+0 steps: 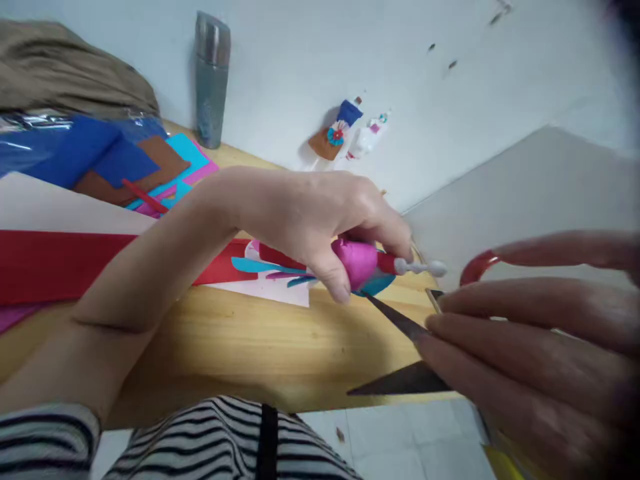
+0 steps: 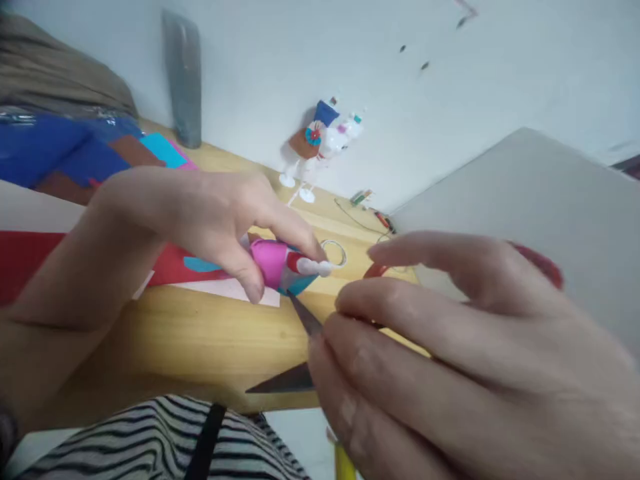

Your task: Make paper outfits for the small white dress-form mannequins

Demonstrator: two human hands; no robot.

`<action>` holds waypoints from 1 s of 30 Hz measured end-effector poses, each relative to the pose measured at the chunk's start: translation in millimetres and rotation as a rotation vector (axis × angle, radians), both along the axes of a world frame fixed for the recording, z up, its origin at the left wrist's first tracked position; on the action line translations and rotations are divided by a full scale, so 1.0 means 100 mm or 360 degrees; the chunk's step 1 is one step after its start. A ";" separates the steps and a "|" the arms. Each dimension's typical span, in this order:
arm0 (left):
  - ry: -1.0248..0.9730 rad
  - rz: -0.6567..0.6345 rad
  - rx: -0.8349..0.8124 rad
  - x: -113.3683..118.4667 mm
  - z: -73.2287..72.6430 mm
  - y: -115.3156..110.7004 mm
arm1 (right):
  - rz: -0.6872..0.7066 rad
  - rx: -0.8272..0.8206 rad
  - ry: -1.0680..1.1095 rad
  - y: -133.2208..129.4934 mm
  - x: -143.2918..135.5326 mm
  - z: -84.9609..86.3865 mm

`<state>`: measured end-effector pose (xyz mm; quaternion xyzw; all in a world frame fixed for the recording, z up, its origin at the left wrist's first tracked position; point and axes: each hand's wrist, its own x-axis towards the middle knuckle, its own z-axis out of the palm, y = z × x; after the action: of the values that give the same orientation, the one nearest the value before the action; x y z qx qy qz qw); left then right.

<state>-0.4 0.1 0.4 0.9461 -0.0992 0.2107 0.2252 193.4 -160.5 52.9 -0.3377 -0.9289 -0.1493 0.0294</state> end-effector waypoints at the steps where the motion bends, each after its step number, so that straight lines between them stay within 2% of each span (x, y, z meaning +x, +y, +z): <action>1: 0.0023 0.0013 -0.0010 0.00 0.00 0.00 | 0.0012 -0.0012 -0.0020 0.00 0.00 0.01; 14: 0.0103 0.0078 -0.0027 0.00 0.00 0.01 | 0.0092 0.0023 -0.0062 0.06 -0.06 -0.04; 19: 0.0107 0.0025 -0.0040 -0.01 0.01 0.01 | 0.0142 0.0010 -0.0085 0.04 -0.07 -0.02; 27: 0.0156 0.0074 -0.0075 0.00 0.03 -0.02 | 0.0131 0.0022 -0.0067 0.09 -0.12 -0.01; 30: 0.0153 0.0067 -0.0064 0.00 0.04 -0.02 | 0.0087 -0.0016 -0.0021 0.07 -0.11 -0.07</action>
<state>-0.1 -2.3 4.4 0.9523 -0.0641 0.1716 0.2441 182.2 -153.4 46.1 -0.3113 -0.9387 -0.1461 0.0258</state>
